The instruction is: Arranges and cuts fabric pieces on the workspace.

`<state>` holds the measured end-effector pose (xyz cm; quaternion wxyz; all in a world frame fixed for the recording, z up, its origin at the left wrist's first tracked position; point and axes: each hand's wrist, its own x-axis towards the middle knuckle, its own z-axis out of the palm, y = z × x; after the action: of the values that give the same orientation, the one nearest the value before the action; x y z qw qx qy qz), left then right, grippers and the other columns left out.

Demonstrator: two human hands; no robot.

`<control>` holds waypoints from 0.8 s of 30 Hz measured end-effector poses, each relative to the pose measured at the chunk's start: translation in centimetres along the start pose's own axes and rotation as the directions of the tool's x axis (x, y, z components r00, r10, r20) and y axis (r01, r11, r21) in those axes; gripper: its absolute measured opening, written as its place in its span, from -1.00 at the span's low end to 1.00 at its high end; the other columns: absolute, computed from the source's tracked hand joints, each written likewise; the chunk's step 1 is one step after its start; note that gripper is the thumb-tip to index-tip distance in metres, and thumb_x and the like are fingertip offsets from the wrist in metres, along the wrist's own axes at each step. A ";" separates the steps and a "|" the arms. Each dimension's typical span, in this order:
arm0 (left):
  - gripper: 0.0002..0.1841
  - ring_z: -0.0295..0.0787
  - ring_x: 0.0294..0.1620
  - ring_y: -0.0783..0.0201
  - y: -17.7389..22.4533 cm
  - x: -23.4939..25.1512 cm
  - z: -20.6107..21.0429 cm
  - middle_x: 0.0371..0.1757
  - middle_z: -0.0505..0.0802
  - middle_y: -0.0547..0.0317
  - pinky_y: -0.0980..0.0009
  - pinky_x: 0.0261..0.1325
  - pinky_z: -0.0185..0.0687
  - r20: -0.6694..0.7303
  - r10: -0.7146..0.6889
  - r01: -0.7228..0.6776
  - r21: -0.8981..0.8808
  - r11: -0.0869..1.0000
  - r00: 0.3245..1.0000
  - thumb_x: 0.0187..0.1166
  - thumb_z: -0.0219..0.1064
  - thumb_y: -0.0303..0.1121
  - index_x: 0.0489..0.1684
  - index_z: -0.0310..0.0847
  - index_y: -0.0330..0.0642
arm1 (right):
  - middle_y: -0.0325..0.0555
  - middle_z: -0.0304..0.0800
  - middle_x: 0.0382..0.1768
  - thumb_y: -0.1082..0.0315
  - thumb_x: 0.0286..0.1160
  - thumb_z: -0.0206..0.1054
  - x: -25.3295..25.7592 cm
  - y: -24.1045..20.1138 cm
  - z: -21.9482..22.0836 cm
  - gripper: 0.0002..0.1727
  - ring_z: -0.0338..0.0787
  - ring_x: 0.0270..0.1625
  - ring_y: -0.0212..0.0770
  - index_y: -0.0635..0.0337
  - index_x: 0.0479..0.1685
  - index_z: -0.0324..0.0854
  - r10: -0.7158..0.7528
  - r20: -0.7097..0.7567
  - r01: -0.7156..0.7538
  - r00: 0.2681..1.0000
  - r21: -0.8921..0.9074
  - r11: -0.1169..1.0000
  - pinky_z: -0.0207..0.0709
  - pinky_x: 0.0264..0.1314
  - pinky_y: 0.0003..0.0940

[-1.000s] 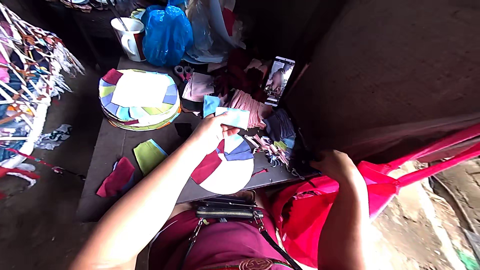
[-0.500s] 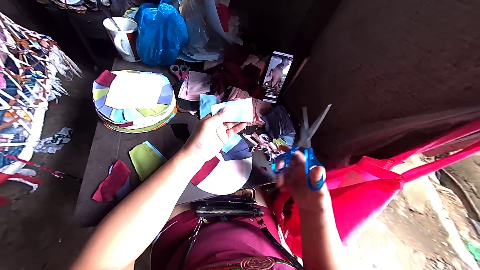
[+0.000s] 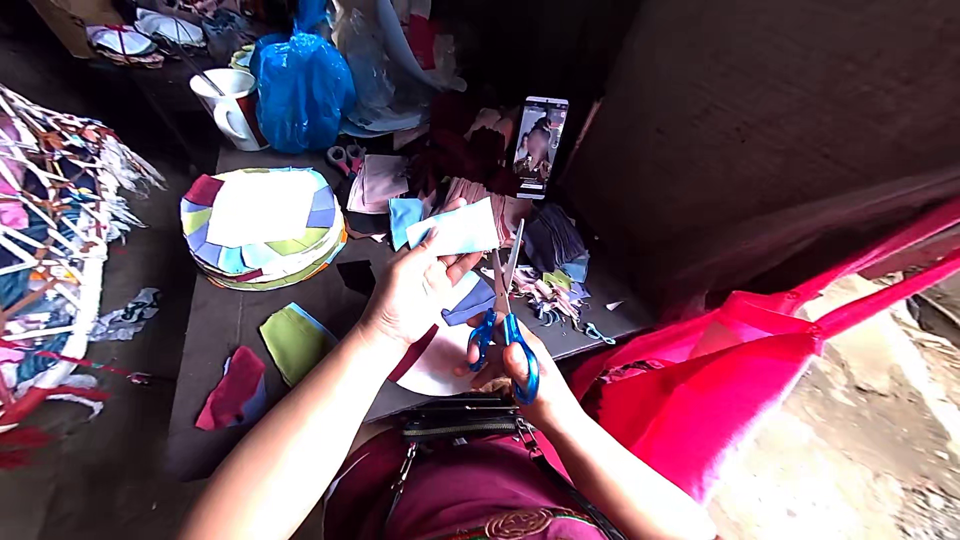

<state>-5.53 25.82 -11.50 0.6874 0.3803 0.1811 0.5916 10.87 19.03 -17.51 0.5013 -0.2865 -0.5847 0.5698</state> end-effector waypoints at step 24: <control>-0.52 0.81 0.25 0.14 0.0 0.1 -0.5 0.31 0.77 0.05 0.19 0.34 0.73 0.089 -0.130 0.136 -0.055 0.989 0.987 0.90 -0.33 -0.21 0.54 0.41 -0.12 | -0.60 0.65 -0.51 0.09 0.56 0.40 -0.7 0.3 -1.0 -0.63 0.64 -0.52 -0.66 0.22 0.04 0.63 -0.092 -0.164 0.071 0.982 -0.125 0.990 0.59 -0.44 -0.69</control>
<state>-5.86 26.02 -11.75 0.7438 0.3710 0.1584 0.5329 11.99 18.79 -18.12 0.5542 -0.3390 -0.5841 0.4866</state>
